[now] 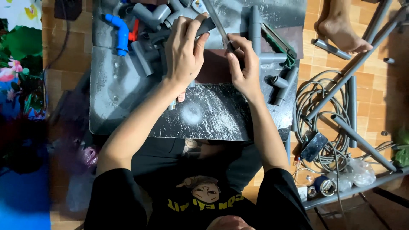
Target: Sanding and dry-fitting various PVC pipe connectors and valves.
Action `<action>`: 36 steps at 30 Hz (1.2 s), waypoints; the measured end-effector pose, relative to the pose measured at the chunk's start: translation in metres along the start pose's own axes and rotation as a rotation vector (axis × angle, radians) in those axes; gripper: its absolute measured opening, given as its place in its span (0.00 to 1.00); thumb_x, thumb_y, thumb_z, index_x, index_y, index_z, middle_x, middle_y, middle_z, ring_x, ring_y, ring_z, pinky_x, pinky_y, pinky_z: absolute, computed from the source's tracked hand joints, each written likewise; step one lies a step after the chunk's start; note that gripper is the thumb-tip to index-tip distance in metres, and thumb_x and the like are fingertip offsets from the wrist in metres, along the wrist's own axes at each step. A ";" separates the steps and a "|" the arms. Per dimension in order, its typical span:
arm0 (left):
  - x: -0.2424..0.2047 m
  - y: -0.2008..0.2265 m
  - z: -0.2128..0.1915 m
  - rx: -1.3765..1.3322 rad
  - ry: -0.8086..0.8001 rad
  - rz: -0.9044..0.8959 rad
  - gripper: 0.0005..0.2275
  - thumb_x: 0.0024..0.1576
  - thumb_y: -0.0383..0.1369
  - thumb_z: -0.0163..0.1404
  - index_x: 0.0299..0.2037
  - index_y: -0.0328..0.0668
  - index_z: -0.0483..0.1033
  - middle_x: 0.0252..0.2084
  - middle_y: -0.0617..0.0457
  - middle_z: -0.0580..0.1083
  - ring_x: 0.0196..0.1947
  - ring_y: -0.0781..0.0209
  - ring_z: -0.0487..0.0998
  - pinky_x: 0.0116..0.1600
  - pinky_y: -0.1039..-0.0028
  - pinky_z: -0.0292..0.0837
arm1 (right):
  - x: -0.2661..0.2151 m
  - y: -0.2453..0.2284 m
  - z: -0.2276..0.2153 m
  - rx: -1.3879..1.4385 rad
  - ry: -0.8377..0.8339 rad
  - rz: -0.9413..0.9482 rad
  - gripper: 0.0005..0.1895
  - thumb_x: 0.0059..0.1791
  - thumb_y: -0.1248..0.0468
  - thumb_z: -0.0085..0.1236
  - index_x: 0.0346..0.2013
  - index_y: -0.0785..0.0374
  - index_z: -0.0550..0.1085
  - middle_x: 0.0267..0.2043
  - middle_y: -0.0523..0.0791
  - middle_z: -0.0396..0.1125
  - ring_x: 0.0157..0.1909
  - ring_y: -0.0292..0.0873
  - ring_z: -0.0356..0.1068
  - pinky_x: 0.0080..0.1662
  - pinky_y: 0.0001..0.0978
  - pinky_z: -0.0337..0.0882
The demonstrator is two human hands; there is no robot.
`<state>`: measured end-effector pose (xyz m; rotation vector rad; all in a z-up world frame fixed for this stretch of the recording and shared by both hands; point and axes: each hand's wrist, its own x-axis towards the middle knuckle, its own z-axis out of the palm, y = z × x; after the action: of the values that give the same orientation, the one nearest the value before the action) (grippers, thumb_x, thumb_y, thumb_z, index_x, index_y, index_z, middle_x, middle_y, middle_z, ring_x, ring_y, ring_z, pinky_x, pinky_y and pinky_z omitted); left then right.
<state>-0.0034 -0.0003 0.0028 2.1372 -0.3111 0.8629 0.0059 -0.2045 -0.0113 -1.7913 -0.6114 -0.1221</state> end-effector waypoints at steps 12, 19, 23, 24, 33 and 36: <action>0.001 0.003 0.000 0.000 -0.005 -0.021 0.13 0.69 0.32 0.51 0.61 0.41 0.70 0.47 0.45 0.68 0.47 0.46 0.75 0.50 0.60 0.72 | 0.003 -0.001 -0.012 -0.031 -0.122 0.022 0.22 0.60 0.69 0.48 0.70 0.65 0.67 0.43 0.43 0.63 0.41 0.37 0.57 0.47 0.26 0.62; -0.001 -0.005 0.005 0.041 0.014 -0.014 0.13 0.69 0.32 0.50 0.61 0.38 0.69 0.49 0.44 0.67 0.48 0.44 0.75 0.50 0.61 0.73 | 0.007 -0.009 -0.010 -0.099 -0.109 -0.094 0.20 0.60 0.70 0.48 0.68 0.65 0.68 0.45 0.48 0.65 0.44 0.39 0.62 0.60 0.32 0.61; 0.000 -0.004 0.004 0.031 -0.016 -0.027 0.11 0.70 0.32 0.50 0.59 0.38 0.69 0.47 0.44 0.67 0.46 0.45 0.75 0.49 0.60 0.72 | 0.006 -0.011 -0.011 -0.100 -0.105 0.005 0.21 0.59 0.69 0.48 0.68 0.64 0.68 0.42 0.46 0.65 0.42 0.38 0.61 0.52 0.28 0.63; 0.000 -0.001 0.001 0.040 -0.020 -0.038 0.11 0.70 0.32 0.49 0.59 0.38 0.70 0.46 0.44 0.67 0.46 0.45 0.75 0.49 0.60 0.72 | 0.006 -0.009 -0.011 -0.084 -0.115 0.032 0.21 0.59 0.69 0.48 0.69 0.63 0.68 0.40 0.45 0.64 0.40 0.37 0.60 0.48 0.26 0.64; -0.003 -0.005 0.006 0.093 -0.029 0.001 0.11 0.70 0.33 0.50 0.57 0.36 0.68 0.47 0.42 0.67 0.47 0.41 0.74 0.49 0.57 0.72 | 0.003 0.000 -0.009 -0.023 -0.094 0.096 0.21 0.61 0.67 0.48 0.69 0.64 0.68 0.50 0.45 0.69 0.42 0.36 0.60 0.48 0.26 0.66; -0.004 -0.006 0.006 0.111 -0.041 0.000 0.11 0.70 0.33 0.51 0.56 0.36 0.67 0.47 0.42 0.67 0.48 0.40 0.74 0.50 0.57 0.72 | 0.001 0.002 -0.008 -0.044 -0.092 0.058 0.20 0.61 0.67 0.48 0.69 0.65 0.68 0.57 0.47 0.68 0.50 0.39 0.65 0.55 0.29 0.67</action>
<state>-0.0009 -0.0010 -0.0059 2.2600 -0.2900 0.8541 0.0096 -0.2119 -0.0105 -1.8631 -0.6260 -0.0140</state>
